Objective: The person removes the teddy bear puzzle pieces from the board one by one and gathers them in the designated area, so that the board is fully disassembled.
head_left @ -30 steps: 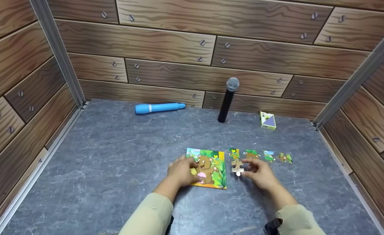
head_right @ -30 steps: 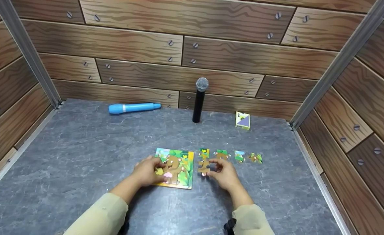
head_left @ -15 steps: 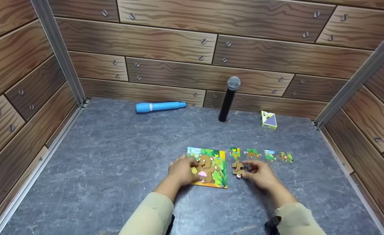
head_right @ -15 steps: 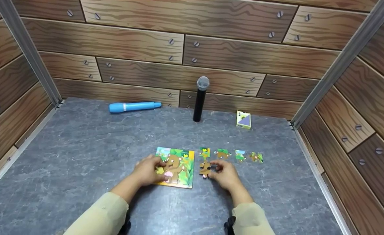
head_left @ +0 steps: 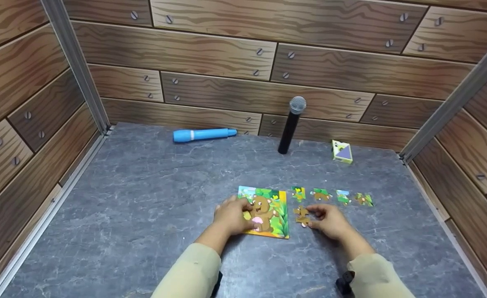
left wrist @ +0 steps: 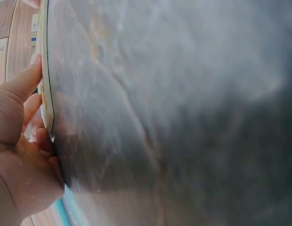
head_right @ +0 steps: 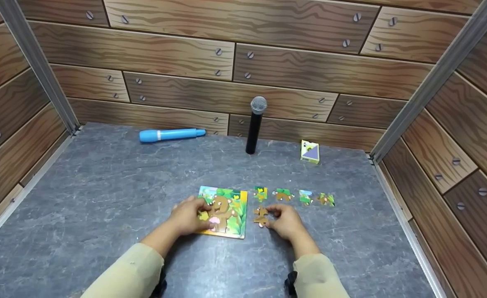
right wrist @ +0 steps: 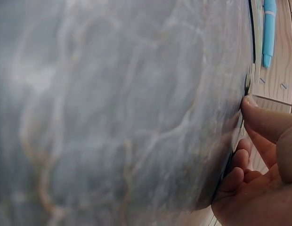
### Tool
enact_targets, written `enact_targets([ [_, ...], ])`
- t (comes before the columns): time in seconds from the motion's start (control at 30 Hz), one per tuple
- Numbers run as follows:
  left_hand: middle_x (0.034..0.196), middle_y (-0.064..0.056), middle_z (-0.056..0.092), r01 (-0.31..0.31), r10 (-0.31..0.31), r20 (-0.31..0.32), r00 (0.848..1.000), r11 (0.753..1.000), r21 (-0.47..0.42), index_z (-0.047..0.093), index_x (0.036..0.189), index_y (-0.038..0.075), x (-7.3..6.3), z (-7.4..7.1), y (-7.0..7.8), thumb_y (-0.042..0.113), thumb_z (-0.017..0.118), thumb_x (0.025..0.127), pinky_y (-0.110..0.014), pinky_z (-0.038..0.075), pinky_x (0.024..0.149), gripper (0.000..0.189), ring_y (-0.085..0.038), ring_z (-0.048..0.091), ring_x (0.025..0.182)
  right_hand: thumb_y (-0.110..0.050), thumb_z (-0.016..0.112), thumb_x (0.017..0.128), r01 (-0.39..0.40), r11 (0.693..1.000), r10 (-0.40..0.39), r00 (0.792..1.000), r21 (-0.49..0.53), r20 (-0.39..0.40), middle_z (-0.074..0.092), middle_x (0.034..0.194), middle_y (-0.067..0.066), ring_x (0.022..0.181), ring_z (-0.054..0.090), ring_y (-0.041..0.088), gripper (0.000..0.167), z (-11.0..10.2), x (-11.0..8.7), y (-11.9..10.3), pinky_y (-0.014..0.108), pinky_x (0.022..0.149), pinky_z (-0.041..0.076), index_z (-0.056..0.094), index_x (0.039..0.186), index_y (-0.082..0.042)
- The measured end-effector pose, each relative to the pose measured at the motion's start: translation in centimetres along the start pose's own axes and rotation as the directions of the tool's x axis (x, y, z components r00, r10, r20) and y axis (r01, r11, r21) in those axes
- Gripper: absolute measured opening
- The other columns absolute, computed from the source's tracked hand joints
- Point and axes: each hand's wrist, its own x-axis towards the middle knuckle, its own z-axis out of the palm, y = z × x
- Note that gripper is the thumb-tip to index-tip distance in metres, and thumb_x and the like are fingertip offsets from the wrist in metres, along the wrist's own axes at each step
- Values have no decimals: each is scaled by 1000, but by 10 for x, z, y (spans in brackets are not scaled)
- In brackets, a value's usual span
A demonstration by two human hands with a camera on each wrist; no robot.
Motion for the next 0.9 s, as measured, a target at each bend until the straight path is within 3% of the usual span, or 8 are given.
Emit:
enact_targets([
  [0.23, 114, -2, 61, -18, 18, -10, 1000, 1000, -12, 75, 117, 17, -1, -1, -1, 43, 93, 79, -51, 39, 96, 50, -30, 57, 116, 3, 83, 83, -19, 1000, 19, 1000, -8, 4, 69, 109, 14, 97, 58, 27, 43, -1, 2, -1, 38, 83, 48, 72, 125, 6],
  [0.7, 115, -1, 59, 9, -9, 8, 1000, 1000, -2, 75, 116, 18, 0, 0, -1, 43, 93, 80, -55, 38, 101, 47, -30, 56, 121, 2, 85, 82, -1, 1000, 1, 1000, 10, 8, 69, 111, 15, 99, 59, 27, 45, -1, 1, 2, 37, 83, 49, 72, 125, 6],
  [0.9, 116, -2, 61, -5, 5, -1, 1000, 1000, -10, 75, 118, 17, 1, 0, -2, 43, 93, 80, -55, 38, 100, 50, -32, 56, 120, 1, 88, 79, 14, 998, -15, 1000, 61, 7, 64, 104, 13, 94, 56, 25, 54, -4, 2, 1, 32, 78, 47, 68, 127, 10],
])
